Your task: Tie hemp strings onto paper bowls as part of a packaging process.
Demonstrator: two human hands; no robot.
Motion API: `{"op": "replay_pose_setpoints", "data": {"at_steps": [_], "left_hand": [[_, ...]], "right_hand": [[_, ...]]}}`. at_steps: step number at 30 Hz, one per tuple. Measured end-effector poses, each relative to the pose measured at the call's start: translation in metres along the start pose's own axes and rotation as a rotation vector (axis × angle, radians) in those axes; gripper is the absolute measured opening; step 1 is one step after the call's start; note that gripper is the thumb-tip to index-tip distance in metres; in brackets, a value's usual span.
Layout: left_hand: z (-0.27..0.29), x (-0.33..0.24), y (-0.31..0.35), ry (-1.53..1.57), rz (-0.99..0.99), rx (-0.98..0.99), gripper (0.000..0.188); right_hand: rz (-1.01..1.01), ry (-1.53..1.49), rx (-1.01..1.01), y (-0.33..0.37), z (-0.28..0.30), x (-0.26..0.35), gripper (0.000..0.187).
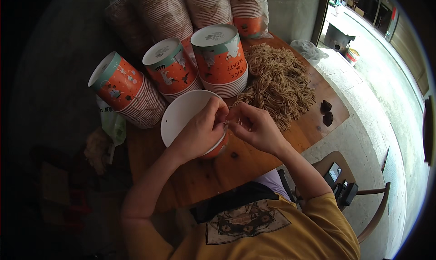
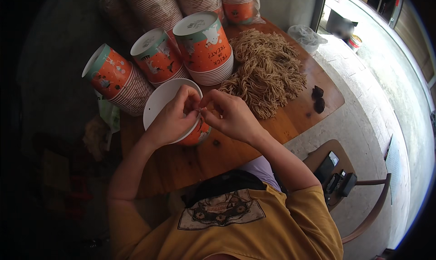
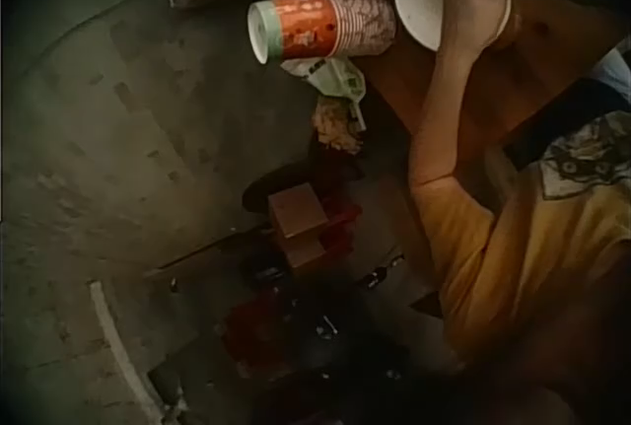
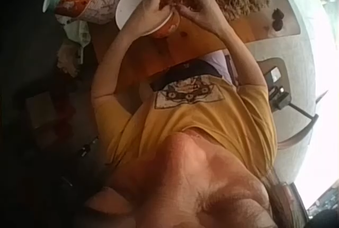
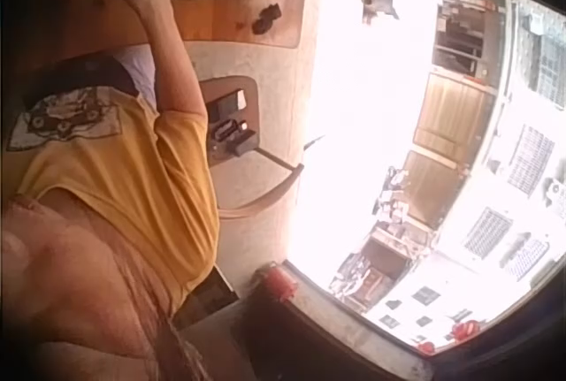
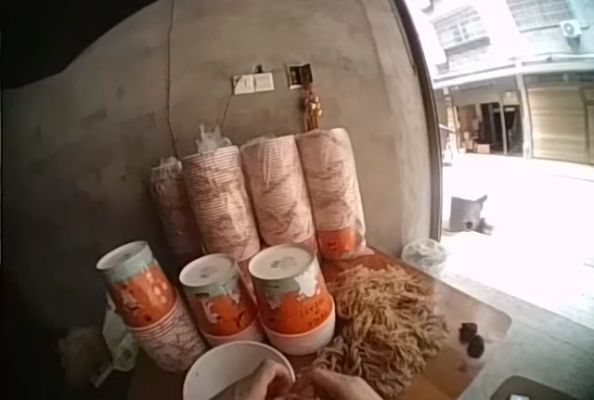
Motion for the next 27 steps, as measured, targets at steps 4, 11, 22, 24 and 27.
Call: {"op": "replay_pose_setpoints", "data": {"at_steps": [4, 11, 22, 24, 27], "left_hand": [[0.001, -0.002, 0.003, -0.095, -0.077, -0.027, 0.032], [-0.001, -0.026, 0.009, -0.427, -0.500, -0.031, 0.041], [0.030, 0.004, 0.017, -0.003, -0.033, -0.342, 0.023], [0.019, 0.010, 0.022, 0.049, 0.061, -0.274, 0.026], [0.011, 0.010, 0.023, 0.037, 0.076, -0.234, 0.027]], "right_hand": [[0.015, 0.051, -0.026, 0.001, -0.001, 0.003, 0.020], [0.062, 0.148, -0.106, -0.002, -0.001, 0.003, 0.020], [-0.082, -0.034, -0.085, -0.001, -0.012, -0.013, 0.013], [-0.077, -0.004, -0.109, 0.000, -0.010, -0.013, 0.013], [-0.067, 0.051, -0.110, 0.000, -0.009, -0.008, 0.013]]}}
Point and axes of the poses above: each hand's wrist, its own y-axis away from the middle knuckle, its own z-axis out of the back of the hand, x = y × z, the point moved 8 cm from there along -y, towards the middle knuckle, and after that the axes turned 4 degrees about y, right-handed, at the moved point
